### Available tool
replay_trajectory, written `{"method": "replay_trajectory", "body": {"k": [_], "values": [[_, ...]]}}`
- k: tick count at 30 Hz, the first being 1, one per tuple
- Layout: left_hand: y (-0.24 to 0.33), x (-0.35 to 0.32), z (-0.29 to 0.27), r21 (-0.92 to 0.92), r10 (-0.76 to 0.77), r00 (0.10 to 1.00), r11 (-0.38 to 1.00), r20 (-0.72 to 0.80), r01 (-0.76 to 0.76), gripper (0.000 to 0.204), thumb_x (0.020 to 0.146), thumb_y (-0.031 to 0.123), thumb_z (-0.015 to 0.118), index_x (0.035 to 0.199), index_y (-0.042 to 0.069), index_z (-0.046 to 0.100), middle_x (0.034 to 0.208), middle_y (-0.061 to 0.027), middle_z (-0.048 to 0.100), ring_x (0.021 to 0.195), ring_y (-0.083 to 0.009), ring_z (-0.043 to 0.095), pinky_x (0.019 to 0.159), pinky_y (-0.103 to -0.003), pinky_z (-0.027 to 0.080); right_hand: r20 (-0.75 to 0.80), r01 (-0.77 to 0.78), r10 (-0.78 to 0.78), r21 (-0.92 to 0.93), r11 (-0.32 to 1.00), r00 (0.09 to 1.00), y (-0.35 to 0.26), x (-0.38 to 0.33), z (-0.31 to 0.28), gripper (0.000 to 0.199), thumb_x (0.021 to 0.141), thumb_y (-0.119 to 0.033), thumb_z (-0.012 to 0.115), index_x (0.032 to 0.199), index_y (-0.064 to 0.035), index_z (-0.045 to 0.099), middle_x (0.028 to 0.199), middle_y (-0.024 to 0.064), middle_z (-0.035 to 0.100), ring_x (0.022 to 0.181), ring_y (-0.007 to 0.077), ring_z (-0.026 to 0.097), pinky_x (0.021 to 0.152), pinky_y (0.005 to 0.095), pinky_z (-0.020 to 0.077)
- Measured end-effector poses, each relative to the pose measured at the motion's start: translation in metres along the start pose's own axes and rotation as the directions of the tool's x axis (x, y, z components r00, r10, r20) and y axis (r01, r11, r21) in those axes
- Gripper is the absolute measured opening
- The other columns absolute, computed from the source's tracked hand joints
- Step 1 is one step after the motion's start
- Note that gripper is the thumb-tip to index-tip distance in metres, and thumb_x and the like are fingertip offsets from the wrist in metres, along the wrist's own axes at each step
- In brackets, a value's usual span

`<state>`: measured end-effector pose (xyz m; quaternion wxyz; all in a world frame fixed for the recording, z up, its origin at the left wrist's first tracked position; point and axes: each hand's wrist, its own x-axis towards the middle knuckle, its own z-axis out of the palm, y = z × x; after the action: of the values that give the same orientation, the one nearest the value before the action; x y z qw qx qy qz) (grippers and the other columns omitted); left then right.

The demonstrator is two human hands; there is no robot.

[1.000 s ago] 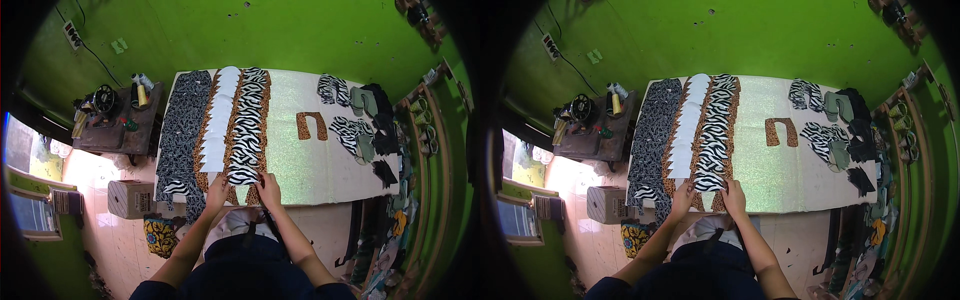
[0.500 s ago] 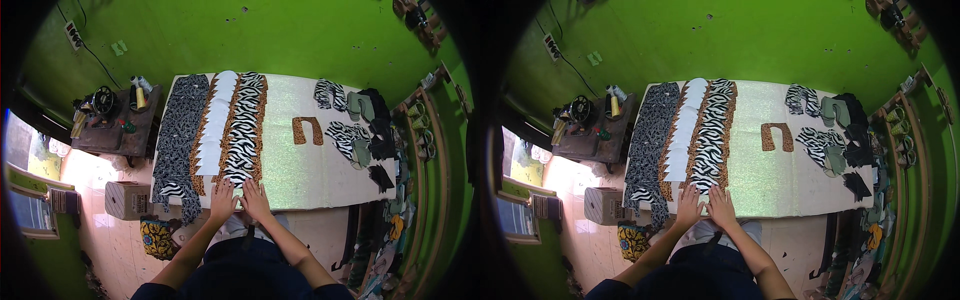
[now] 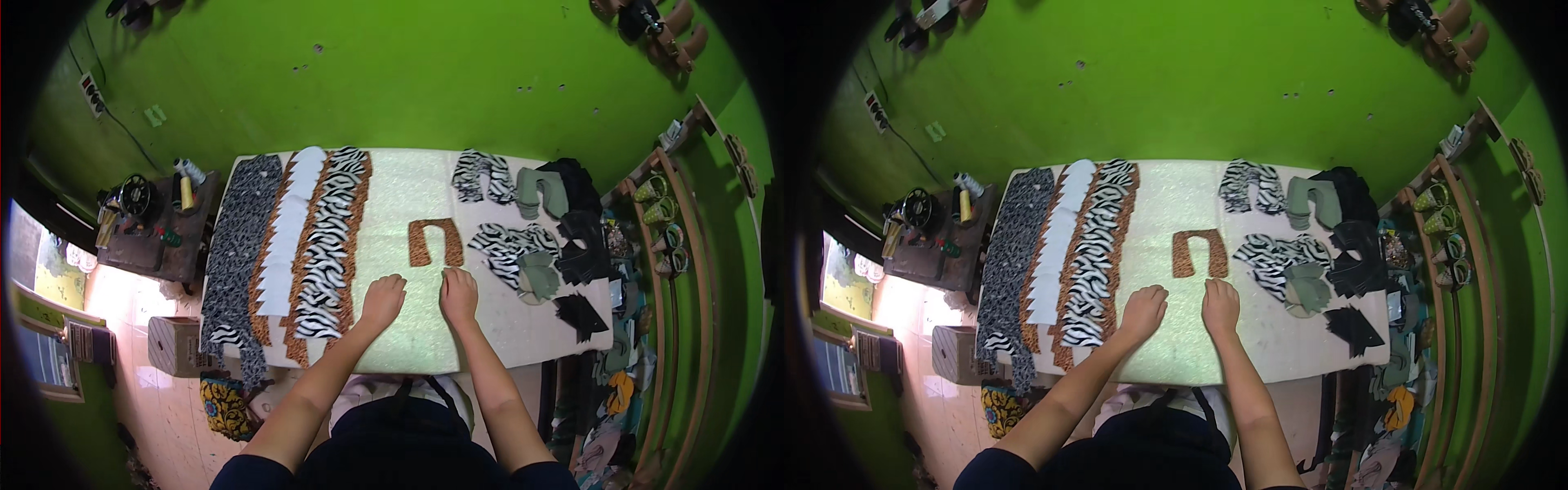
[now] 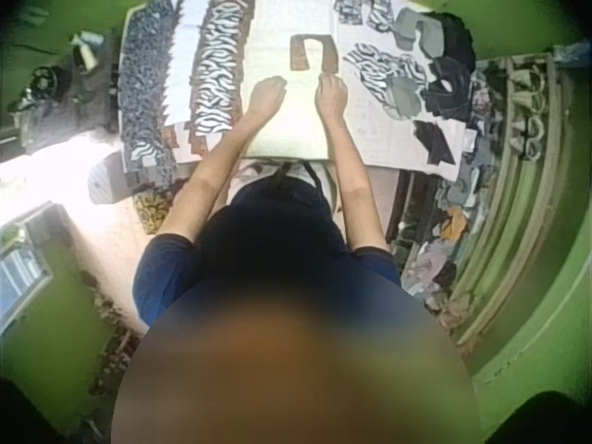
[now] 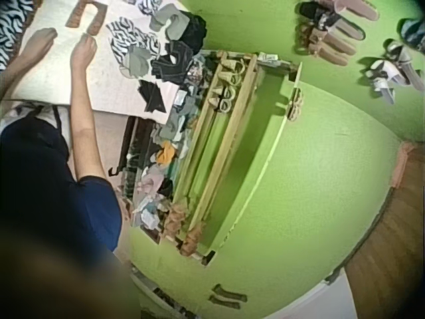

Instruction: Organizing and sorting various printed fabric or leather pieces for shoe or garment manufacturing on a workspace table.

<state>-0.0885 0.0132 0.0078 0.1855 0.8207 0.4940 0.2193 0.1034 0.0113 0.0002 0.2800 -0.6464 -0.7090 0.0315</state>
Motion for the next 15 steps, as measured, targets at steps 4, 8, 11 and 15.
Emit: {"method": "replay_trajectory", "body": {"k": [4,8,11,15], "values": [[0.017,0.044,0.027,0.054,-0.008,0.995,0.998,-0.101,0.013,0.041,0.078,0.017,0.058,0.115,0.0,0.049,0.118,-0.0181,0.05,0.107,-0.0312,0.049,0.09,-0.039,0.04,0.18,0.064,-0.043,-0.114,0.991,0.983,0.039,0.027,-0.009,0.052,0.08,-0.02,0.058,0.126,-0.0037,0.041,0.132,0.0157,0.04,0.122,0.03,0.039,0.102,0.0445,0.0295],[0.013,0.067,0.058,0.225,-0.143,0.988,0.962,-0.064,0.154,0.054,0.083,0.028,0.056,0.128,0.002,0.04,0.135,-0.016,0.037,0.124,-0.0277,0.037,0.1,-0.041,0.032,0.34,0.137,-0.098,-0.092,0.986,0.935,0.048,0.036,0.003,0.054,0.084,-0.026,0.053,0.131,-0.0058,0.036,0.139,0.0144,0.033,0.128,0.0279,0.032,0.103,0.0462,0.0269],[0.01,0.074,0.073,0.311,-0.086,0.989,0.943,-0.118,0.119,0.048,0.086,0.029,0.052,0.124,0.0,0.045,0.133,-0.0134,0.041,0.122,-0.0265,0.04,0.099,-0.039,0.034,0.342,0.232,-0.16,-0.18,0.956,0.926,0.065,0.035,0.016,0.044,0.086,-0.017,0.045,0.13,-0.0105,0.041,0.138,0.0102,0.036,0.128,0.0229,0.033,0.103,0.0432,0.0288],[0.005,0.077,0.075,0.34,-0.07,0.987,0.933,-0.141,0.115,0.039,0.087,0.023,0.05,0.119,0.0,0.049,0.127,-0.0143,0.047,0.118,-0.0262,0.045,0.096,-0.037,0.038,0.249,0.375,-0.312,-0.267,0.888,0.917,0.073,0.041,0.022,0.037,0.083,-0.014,0.047,0.119,-0.009,0.05,0.13,0.0105,0.045,0.121,0.0217,0.042,0.099,0.0414,0.0326]]}}
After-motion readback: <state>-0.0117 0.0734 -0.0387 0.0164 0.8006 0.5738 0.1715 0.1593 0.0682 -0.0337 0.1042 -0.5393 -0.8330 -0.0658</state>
